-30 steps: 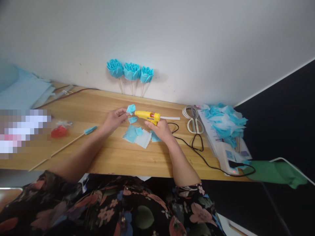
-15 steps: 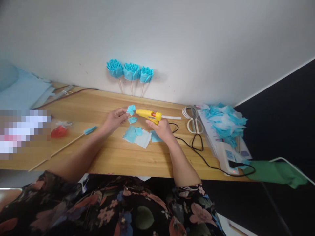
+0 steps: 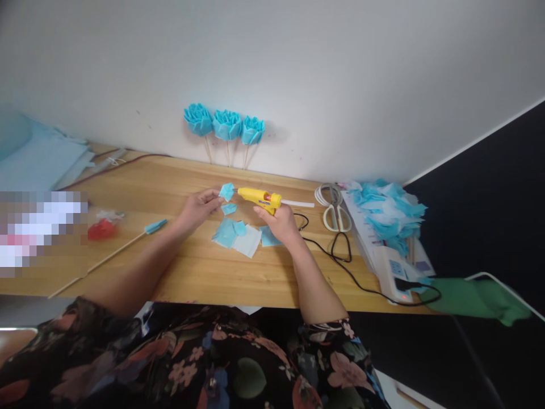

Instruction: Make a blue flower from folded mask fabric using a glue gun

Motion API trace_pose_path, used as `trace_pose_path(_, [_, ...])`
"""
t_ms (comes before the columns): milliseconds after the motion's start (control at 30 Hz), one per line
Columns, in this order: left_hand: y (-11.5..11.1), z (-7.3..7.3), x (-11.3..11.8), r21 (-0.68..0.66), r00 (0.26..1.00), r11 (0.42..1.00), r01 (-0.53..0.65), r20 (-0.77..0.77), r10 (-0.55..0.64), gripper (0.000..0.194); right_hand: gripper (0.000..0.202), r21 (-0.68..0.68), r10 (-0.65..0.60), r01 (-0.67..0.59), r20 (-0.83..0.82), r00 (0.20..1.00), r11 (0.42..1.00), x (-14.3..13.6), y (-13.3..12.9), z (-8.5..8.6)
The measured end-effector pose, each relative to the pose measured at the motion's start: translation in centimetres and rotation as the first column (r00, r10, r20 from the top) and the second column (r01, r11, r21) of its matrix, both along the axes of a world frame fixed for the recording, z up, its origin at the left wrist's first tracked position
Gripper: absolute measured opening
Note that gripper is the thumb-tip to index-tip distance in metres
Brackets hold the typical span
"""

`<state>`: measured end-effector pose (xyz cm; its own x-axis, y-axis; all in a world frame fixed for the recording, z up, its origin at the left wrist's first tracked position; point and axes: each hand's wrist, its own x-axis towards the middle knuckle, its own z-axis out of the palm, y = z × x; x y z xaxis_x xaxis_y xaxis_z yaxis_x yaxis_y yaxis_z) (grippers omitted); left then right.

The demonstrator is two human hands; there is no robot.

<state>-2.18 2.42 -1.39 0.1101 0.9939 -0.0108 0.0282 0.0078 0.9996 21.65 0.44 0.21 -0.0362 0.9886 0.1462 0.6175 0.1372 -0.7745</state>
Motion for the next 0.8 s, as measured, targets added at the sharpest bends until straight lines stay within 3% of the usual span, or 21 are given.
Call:
trace_pose_path(100, [0.0, 0.0, 0.0, -0.002, 1.0, 1.0, 0.002, 0.018, -0.002, 0.016, 0.033, 0.058, 0.035, -0.038, 0.06, 0.998, 0.998, 0.1, 0.1, -0.4])
trace_pose_path(200, [0.1, -0.1, -0.1, -0.014, 0.998, 1.0, -0.007, 0.069, 0.008, 0.019, 0.031, 0.152, 0.059, -0.096, 0.231, 0.971, 0.984, 0.4, 0.5, -0.7])
trace_pose_path(400, [0.3, -0.4, -0.4, -0.017, 0.991, 0.999, -0.045, 0.122, 0.047, 0.023, 0.044, 0.248, -0.075, -0.077, 0.551, 0.831, 0.966, 2.0, 1.6, -1.0])
trace_pose_path(600, [0.3, -0.7, -0.5, 0.007, 0.991, 0.998, -0.06, 0.118, 0.059, 0.016, 0.059, 0.124, -0.086, 0.002, 0.681, 0.727, 0.992, 3.2, 2.5, -2.1])
trace_pose_path(800, [0.3, 0.2, -0.4, -0.036, 0.989, 0.996, -0.087, 0.119, 0.091, 0.008, 0.072, 0.058, 0.036, -0.093, 0.632, 0.774, 0.994, 4.0, 3.2, -3.6])
